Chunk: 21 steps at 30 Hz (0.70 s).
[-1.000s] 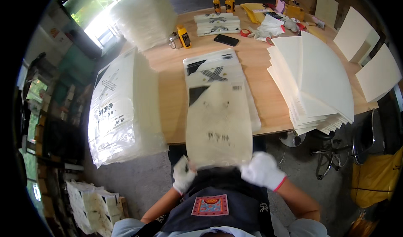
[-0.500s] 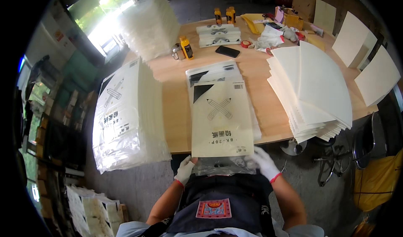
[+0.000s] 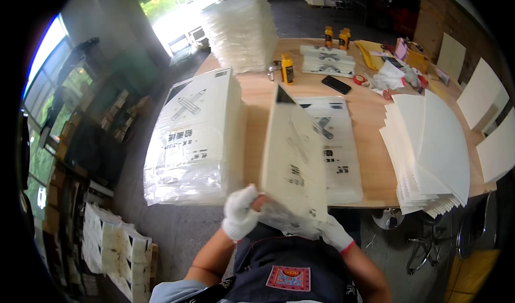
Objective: The person repeatedly picks up stacks of white paper sheets and inserts them into clear plastic packaging bags. They fold the top of the bags to seal them and place the finished packages onto a growing pile on the table.
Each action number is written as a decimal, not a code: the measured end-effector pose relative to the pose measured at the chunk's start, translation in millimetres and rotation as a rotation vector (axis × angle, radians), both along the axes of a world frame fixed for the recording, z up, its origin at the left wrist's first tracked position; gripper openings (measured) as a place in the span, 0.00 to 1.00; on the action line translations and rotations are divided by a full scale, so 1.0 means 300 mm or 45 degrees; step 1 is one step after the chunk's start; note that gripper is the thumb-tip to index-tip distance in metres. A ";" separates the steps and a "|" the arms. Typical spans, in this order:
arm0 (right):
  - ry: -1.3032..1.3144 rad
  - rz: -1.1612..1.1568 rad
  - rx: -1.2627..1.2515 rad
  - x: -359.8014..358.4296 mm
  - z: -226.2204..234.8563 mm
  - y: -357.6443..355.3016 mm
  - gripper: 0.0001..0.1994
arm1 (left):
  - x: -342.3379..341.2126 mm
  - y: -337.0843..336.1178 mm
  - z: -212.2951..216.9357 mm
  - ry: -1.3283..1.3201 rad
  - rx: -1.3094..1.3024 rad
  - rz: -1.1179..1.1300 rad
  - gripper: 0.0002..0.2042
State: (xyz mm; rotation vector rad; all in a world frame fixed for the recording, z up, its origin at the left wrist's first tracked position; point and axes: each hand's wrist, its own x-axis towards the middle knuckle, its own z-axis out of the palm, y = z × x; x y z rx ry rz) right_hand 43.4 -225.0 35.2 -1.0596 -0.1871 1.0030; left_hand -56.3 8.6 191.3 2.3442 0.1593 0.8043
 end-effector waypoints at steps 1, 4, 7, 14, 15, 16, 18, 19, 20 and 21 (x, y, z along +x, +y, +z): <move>-0.083 0.061 0.062 0.020 0.048 0.073 0.17 | -0.041 0.042 0.040 -0.133 0.125 0.023 0.11; -0.380 0.350 -0.308 0.072 0.268 0.236 0.10 | -0.132 0.208 0.191 -0.279 0.432 0.050 0.11; -0.510 0.396 0.066 0.062 0.306 0.442 0.10 | -0.227 0.396 0.248 -0.501 -0.194 0.048 0.07; -1.260 0.275 -0.172 0.049 0.417 0.719 0.16 | -0.397 0.777 -0.025 -0.557 -0.355 0.690 0.17; -1.233 0.244 -0.105 0.047 0.428 0.731 0.15 | -0.406 0.794 -0.069 -0.551 -0.571 0.680 0.18; -1.209 0.209 -0.046 0.052 0.453 0.733 0.14 | -0.385 0.771 -0.084 -0.596 -0.510 0.644 0.19; -1.215 0.194 -0.053 0.066 0.475 0.733 0.12 | -0.373 0.743 -0.075 -0.587 -0.600 0.563 0.19; -1.244 0.220 -0.115 0.074 0.479 0.729 0.12 | -0.376 0.730 -0.063 -0.582 -0.641 0.529 0.19; -1.272 0.246 -0.178 0.077 0.486 0.726 0.12 | -0.378 0.726 -0.060 -0.606 -0.663 0.512 0.20; -1.239 0.257 -0.195 0.072 0.494 0.719 0.12 | -0.382 0.725 -0.068 -0.627 -0.630 0.515 0.18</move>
